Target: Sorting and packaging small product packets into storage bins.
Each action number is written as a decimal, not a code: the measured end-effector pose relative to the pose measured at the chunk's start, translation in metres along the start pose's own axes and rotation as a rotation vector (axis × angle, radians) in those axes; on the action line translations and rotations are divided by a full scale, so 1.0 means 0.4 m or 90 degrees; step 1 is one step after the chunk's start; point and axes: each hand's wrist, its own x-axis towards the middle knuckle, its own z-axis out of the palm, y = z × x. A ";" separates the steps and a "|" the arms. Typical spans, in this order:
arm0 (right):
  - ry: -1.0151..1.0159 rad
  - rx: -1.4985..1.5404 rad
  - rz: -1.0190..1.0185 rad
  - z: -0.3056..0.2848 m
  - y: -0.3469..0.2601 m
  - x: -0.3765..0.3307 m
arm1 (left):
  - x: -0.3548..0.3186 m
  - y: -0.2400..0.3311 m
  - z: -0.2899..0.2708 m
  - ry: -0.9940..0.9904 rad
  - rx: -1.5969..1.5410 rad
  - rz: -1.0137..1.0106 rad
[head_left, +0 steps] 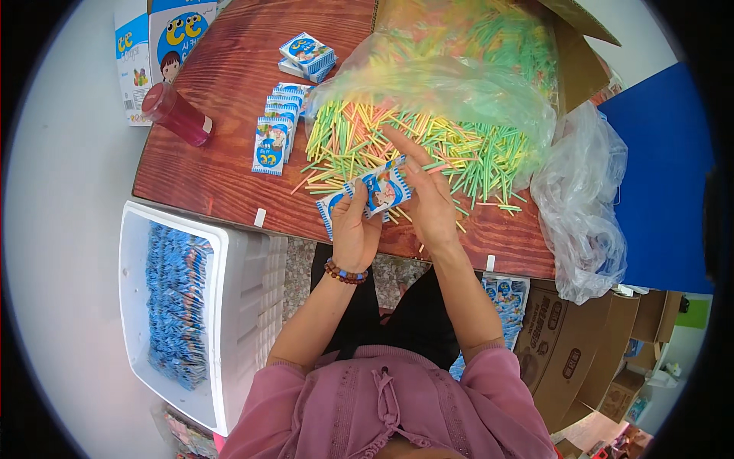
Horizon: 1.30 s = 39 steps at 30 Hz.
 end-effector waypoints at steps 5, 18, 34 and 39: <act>-0.022 -0.039 -0.012 0.001 0.017 -0.003 | 0.004 -0.001 0.008 0.008 0.013 0.007; -0.031 -0.199 -0.071 -0.001 0.001 0.009 | 0.012 0.007 -0.004 0.001 -0.002 0.010; 0.021 -0.434 0.011 -0.024 -0.055 -0.044 | 0.025 0.003 -0.006 -0.074 -0.097 -0.034; 0.010 -0.429 -0.127 -0.019 -0.080 -0.040 | 0.011 0.004 0.015 -0.126 -0.116 -0.028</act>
